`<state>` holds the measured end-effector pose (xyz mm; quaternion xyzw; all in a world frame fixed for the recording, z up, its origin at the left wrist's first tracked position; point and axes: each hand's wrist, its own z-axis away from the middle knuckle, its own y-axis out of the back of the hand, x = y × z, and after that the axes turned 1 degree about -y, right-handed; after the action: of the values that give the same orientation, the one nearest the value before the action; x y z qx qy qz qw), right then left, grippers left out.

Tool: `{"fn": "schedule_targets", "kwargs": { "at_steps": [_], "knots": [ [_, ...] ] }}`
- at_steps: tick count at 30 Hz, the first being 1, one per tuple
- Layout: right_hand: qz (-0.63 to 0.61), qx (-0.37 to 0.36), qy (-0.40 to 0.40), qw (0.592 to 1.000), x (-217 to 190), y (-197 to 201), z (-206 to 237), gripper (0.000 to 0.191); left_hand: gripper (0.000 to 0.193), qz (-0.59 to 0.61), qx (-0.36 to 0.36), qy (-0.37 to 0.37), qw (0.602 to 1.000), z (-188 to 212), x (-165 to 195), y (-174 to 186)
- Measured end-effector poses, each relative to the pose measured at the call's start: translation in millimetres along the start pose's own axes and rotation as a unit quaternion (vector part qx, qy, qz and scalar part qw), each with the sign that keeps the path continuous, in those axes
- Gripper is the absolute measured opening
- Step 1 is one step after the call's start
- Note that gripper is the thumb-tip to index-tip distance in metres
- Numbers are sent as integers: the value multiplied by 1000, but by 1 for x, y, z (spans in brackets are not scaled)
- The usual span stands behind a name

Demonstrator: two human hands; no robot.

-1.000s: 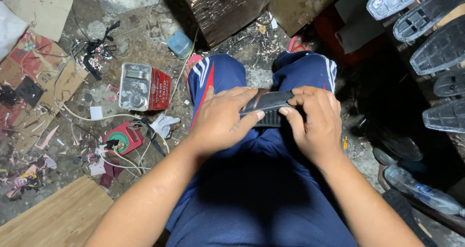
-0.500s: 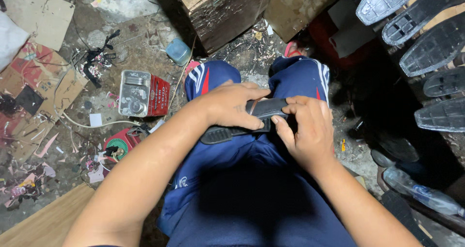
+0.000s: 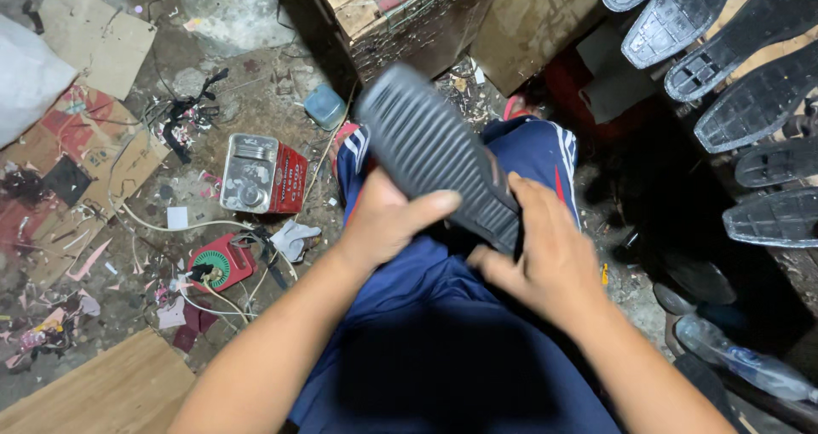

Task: The person sits on the floor of a shoe workshop holding a sandal on their lap. They press and align the rubber sole against the shoe, then use a hammer and a metal tool to tap and press the sole edges so it bonds to the shoe upper, turning the shoe over to work different sides.

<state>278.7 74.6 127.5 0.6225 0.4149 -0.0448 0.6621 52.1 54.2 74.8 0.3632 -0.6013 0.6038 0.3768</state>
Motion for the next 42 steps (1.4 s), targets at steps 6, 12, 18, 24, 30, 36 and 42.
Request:
{"fn": "schedule_targets", "kwargs": {
  "at_steps": [6,12,18,24,30,36,42],
  "knots": [
    [49,-31,114,992,9,-21,-1,75,47,117,188,35,975,52,16,66],
    [11,-15,139,990,8,-51,3,72,45,-605,35,-140,783,69,31,60],
    [-21,44,129,990,7,-67,2,43,46,-652,-101,-171,732,53,23,29],
    [-100,65,113,986,11,-78,2,26,31,-628,-76,-180,753,44,10,24],
    [-103,89,81,987,16,-87,2,23,27,-633,-101,-196,742,32,4,23],
    [-94,100,69,988,21,-92,-2,23,30,-638,-91,-196,739,25,-3,21],
    [-156,72,-73,982,25,-93,1,44,32,-628,-57,-135,765,19,-3,12]
  ]
}}
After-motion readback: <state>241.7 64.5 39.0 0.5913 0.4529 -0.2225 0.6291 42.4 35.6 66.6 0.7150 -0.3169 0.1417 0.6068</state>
